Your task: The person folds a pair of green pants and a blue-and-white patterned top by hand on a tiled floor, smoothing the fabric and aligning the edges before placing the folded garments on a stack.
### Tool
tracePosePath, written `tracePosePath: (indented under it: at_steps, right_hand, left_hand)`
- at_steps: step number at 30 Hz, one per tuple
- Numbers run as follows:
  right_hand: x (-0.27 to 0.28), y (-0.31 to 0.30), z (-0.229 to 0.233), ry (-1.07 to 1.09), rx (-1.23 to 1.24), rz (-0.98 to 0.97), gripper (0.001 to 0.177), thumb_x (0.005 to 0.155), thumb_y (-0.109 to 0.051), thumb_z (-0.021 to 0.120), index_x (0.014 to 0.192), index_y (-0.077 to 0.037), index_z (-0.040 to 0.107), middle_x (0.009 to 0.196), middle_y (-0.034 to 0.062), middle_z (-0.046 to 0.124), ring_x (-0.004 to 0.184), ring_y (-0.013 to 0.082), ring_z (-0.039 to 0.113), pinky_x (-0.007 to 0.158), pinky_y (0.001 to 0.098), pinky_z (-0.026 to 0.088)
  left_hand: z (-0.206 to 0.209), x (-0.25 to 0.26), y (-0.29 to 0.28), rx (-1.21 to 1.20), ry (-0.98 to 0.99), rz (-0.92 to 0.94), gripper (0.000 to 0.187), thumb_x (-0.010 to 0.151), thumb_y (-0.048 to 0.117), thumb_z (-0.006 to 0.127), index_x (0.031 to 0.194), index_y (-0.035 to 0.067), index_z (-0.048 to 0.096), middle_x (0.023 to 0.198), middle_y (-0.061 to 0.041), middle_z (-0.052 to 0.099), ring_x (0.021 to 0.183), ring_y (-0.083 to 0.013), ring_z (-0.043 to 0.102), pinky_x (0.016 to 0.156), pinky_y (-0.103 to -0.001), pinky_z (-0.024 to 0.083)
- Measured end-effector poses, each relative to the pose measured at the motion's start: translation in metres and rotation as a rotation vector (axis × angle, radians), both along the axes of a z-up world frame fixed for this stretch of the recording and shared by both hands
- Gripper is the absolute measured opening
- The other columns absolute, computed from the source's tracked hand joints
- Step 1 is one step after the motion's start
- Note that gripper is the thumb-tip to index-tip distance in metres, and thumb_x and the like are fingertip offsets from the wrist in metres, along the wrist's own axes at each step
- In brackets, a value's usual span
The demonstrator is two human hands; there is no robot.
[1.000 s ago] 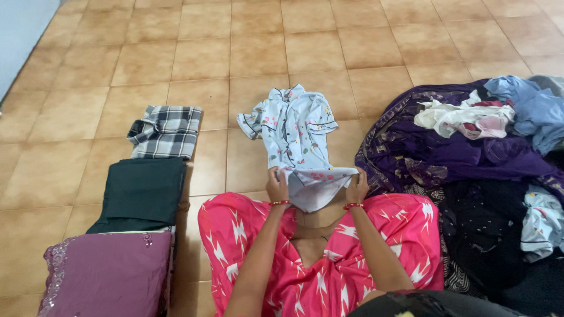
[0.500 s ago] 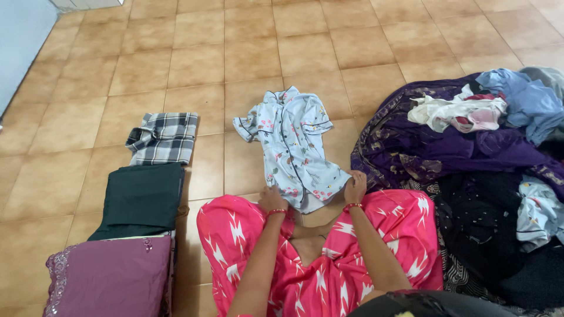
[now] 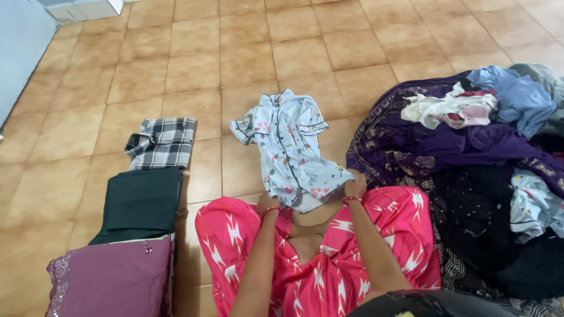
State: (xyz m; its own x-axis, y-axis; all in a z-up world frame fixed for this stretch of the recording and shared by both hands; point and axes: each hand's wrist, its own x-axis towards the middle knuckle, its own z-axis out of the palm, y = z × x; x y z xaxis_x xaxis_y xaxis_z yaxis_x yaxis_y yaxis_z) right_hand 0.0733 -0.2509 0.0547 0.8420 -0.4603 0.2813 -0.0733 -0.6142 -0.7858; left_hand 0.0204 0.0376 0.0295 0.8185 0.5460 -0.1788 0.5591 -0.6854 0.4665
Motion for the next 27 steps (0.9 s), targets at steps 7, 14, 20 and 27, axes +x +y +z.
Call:
tracePosePath:
  at_steps: [7, 14, 20, 27]
  right_hand:
    - [0.004, -0.018, 0.016, 0.1, 0.101, 0.246, 0.046, 0.081, -0.002, 0.052, 0.11, -0.025, 0.079, 0.1, 0.0193, 0.073, 0.087, 0.0346, 0.073, 0.081, 0.0421, 0.056]
    - [0.055, -0.054, 0.076, -0.689, -0.038, 0.008, 0.019, 0.094, 0.003, 0.058, 0.107, 0.002, 0.073, 0.108, 0.0175, 0.074, 0.101, 0.0329, 0.069, 0.09, 0.0422, 0.054]
    - [0.085, -0.061, 0.147, -0.47, 0.614, 0.021, 0.018, 0.103, 0.0, 0.059, 0.115, -0.001, 0.072, 0.092, 0.0089, 0.072, 0.073, 0.0201, 0.064, 0.065, 0.0346, 0.053]
    - [0.069, -0.089, 0.226, -0.591, 0.499, 0.358, 0.037, 0.101, 0.012, 0.052, 0.126, -0.002, 0.075, 0.108, 0.0065, 0.072, 0.074, 0.0077, 0.053, 0.06, 0.0226, 0.041]
  left_hand:
    - [0.015, 0.017, 0.009, -0.228, -0.101, 0.256, 0.036, 0.088, 0.019, 0.055, 0.121, 0.014, 0.066, 0.115, -0.019, 0.071, 0.105, -0.0419, 0.068, 0.086, -0.053, 0.055]
    - [0.067, 0.057, 0.109, -0.664, -1.157, 0.393, 0.021, 0.095, 0.008, 0.057, 0.112, 0.003, 0.069, 0.086, -0.005, 0.066, 0.067, -0.0123, 0.056, 0.057, -0.029, 0.046]
    - [0.14, 0.077, 0.145, -1.069, -1.219, 0.247, 0.014, 0.101, 0.012, 0.063, 0.112, 0.007, 0.071, 0.092, -0.004, 0.075, 0.069, -0.0101, 0.067, 0.056, -0.025, 0.056]
    - [0.256, 0.016, 0.134, -1.408, -1.587, 0.104, 0.023, 0.1, 0.002, 0.066, 0.122, 0.006, 0.066, 0.111, -0.011, 0.073, 0.096, -0.0203, 0.072, 0.079, -0.035, 0.062]
